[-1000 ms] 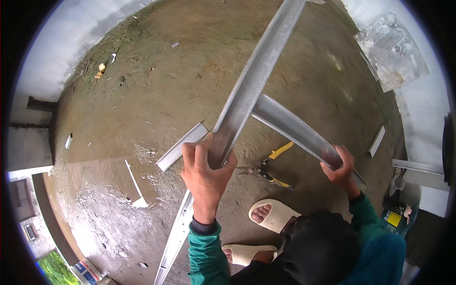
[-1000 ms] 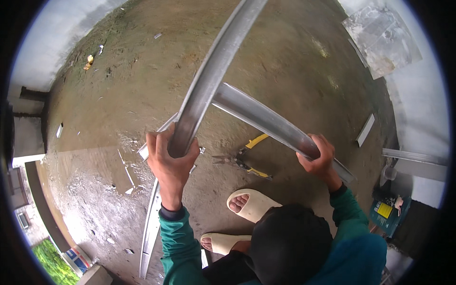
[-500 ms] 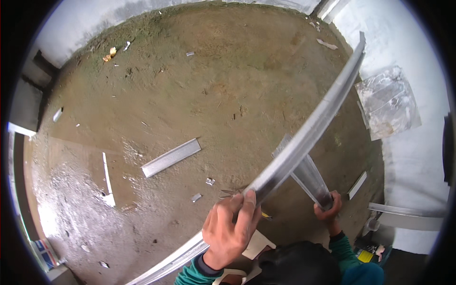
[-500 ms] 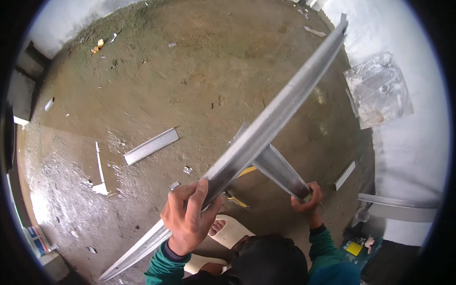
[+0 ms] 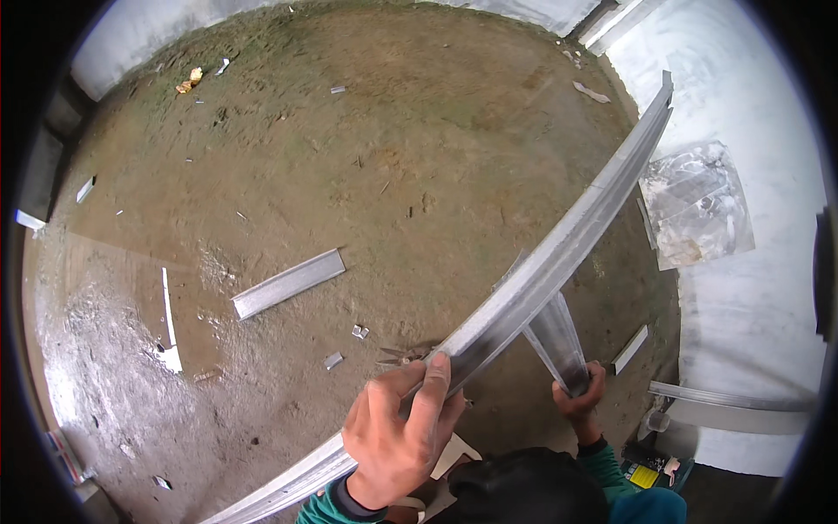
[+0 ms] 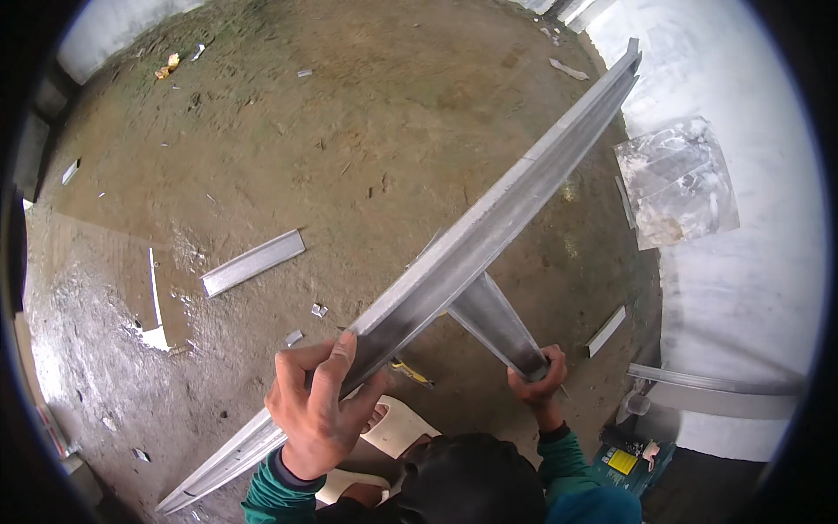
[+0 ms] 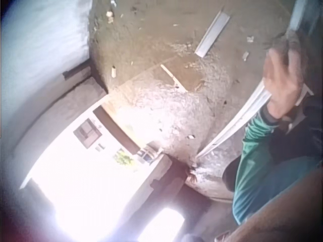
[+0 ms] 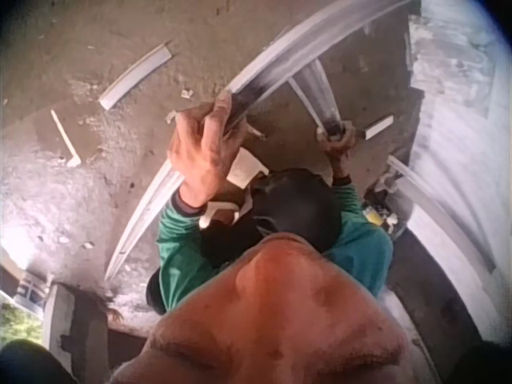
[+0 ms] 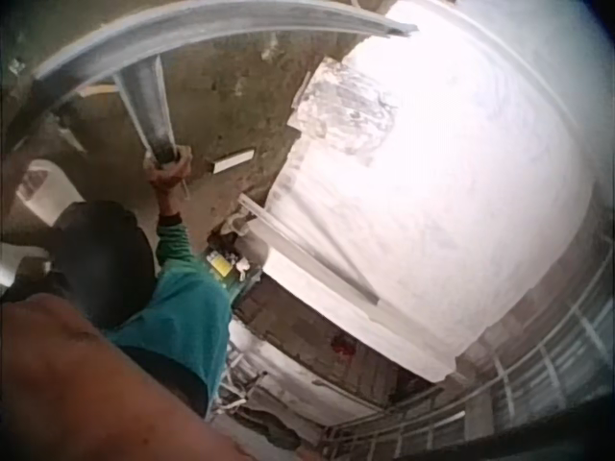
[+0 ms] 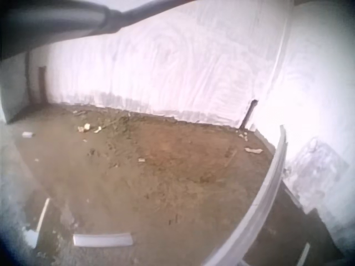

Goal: The person cuts and bends sections of metal profiles using snips, handling the metal by hand to shape the ends.

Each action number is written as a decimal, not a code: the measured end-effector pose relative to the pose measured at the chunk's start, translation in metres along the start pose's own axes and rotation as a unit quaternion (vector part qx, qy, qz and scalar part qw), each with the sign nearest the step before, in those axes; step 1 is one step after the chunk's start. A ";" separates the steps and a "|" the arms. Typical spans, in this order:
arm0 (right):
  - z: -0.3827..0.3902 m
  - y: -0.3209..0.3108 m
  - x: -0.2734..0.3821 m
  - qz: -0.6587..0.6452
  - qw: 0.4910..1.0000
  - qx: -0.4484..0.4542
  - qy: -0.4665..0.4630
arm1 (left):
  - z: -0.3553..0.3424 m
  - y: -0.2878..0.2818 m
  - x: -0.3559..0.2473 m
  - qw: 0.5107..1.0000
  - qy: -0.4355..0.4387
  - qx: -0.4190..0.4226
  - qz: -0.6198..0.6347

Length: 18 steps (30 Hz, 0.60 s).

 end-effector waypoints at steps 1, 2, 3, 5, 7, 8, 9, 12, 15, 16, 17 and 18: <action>-0.001 0.000 0.001 0.000 1.000 -0.001 0.001 | -0.001 0.000 0.001 1.000 -0.005 0.002 0.000; -0.002 0.000 0.003 -0.003 1.000 -0.004 -0.004 | -0.001 0.000 0.002 1.000 -0.010 0.005 0.000; -0.004 0.000 0.005 -0.006 1.000 -0.008 -0.008 | -0.002 -0.001 0.001 1.000 -0.009 0.005 0.000; -0.006 0.001 0.008 -0.012 1.000 -0.012 -0.014 | -0.003 -0.002 0.003 1.000 -0.022 0.008 -0.004; -0.007 0.002 0.011 -0.018 0.999 -0.018 -0.022 | -0.005 -0.003 0.005 1.000 -0.028 0.012 -0.007; -0.008 0.002 0.011 -0.016 1.000 -0.017 -0.020 | -0.007 -0.002 0.008 0.999 -0.036 0.017 -0.009; -0.009 0.001 0.012 -0.014 1.000 -0.016 -0.018 | -0.009 -0.002 0.009 0.999 -0.035 0.016 -0.011; -0.012 0.000 0.017 0.016 0.999 -0.007 -0.035 | -0.018 0.005 0.020 0.998 -0.055 0.026 0.005; -0.020 -0.005 0.014 0.023 0.999 0.031 0.010 | -0.029 0.015 0.035 0.997 -0.073 0.029 -0.003; -0.023 -0.007 0.015 0.020 0.999 0.027 0.014 | -0.030 0.020 0.039 0.997 -0.069 0.030 -0.007; -0.027 -0.007 0.016 0.021 0.999 0.033 0.010 | -0.032 0.025 0.046 0.997 -0.074 0.032 -0.008; -0.029 -0.007 0.016 0.023 0.999 0.039 0.006 | -0.032 0.028 0.051 0.996 -0.080 0.032 -0.008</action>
Point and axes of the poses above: each hand's wrist, its own z-axis away from the middle knuckle, its own y-axis out of the palm, x = y × z, the point moved 9 cm from there along -z, towards the middle knuckle, and after that the axes turned 15 degrees about -y, right-handed, at the moved point
